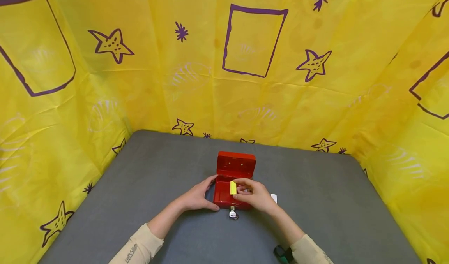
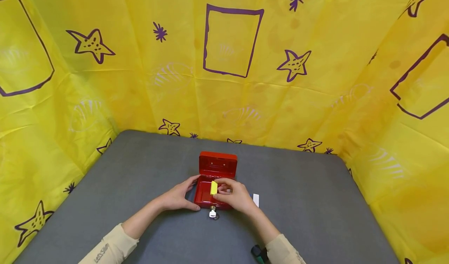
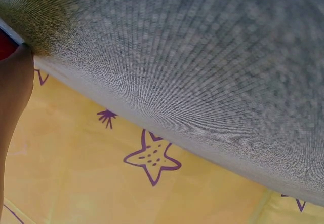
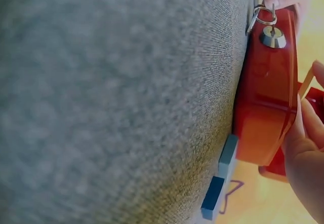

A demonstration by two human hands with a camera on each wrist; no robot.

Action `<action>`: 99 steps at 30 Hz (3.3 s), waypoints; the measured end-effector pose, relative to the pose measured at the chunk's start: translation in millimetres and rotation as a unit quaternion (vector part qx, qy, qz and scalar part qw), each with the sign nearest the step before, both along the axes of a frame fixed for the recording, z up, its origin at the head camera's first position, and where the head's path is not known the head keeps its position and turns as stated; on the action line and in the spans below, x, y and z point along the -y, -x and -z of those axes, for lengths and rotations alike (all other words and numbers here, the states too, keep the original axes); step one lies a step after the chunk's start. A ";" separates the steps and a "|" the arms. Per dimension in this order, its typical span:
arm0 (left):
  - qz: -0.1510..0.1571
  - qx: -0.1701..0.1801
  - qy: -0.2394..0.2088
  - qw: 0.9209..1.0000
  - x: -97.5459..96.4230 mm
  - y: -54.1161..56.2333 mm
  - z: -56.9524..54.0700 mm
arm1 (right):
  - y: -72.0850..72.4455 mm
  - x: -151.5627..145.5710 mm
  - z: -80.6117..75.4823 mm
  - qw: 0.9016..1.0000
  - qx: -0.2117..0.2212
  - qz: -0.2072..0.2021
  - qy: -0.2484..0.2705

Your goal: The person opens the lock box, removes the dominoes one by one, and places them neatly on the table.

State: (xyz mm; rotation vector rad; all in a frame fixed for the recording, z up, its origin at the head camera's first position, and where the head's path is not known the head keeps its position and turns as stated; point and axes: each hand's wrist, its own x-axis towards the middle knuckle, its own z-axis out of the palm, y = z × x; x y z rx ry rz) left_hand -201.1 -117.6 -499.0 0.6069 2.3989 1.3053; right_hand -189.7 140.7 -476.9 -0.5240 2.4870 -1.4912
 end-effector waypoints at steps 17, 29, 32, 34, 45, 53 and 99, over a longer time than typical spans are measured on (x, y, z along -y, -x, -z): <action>-0.005 -0.001 0.005 1.000 -0.9 -0.4 -0.6 | -1.8 -22.1 2.5 0.999 0.027 0.013 0.036; -0.005 0.000 0.009 1.000 -0.7 0.0 -0.7 | -4.9 -45.0 0.2 0.999 0.033 0.018 0.037; -0.006 0.002 0.008 1.000 -0.8 0.1 -1.2 | -6.2 -50.0 -0.1 0.999 0.033 0.021 0.036; -0.007 0.003 0.007 1.000 -1.0 0.2 -1.7 | -7.2 -53.4 -0.8 0.999 0.034 0.024 0.035; -0.009 0.005 0.007 1.000 -0.3 -0.9 -1.8 | -10.6 -79.3 2.8 0.998 0.035 0.047 0.011; -0.010 0.008 0.006 1.000 -0.6 -1.1 -1.2 | -14.9 -100.8 5.7 0.997 0.031 0.065 0.015; -0.009 0.009 0.007 1.000 -1.3 -0.4 -2.7 | -19.2 -141.9 22.3 0.983 -0.126 0.040 -0.128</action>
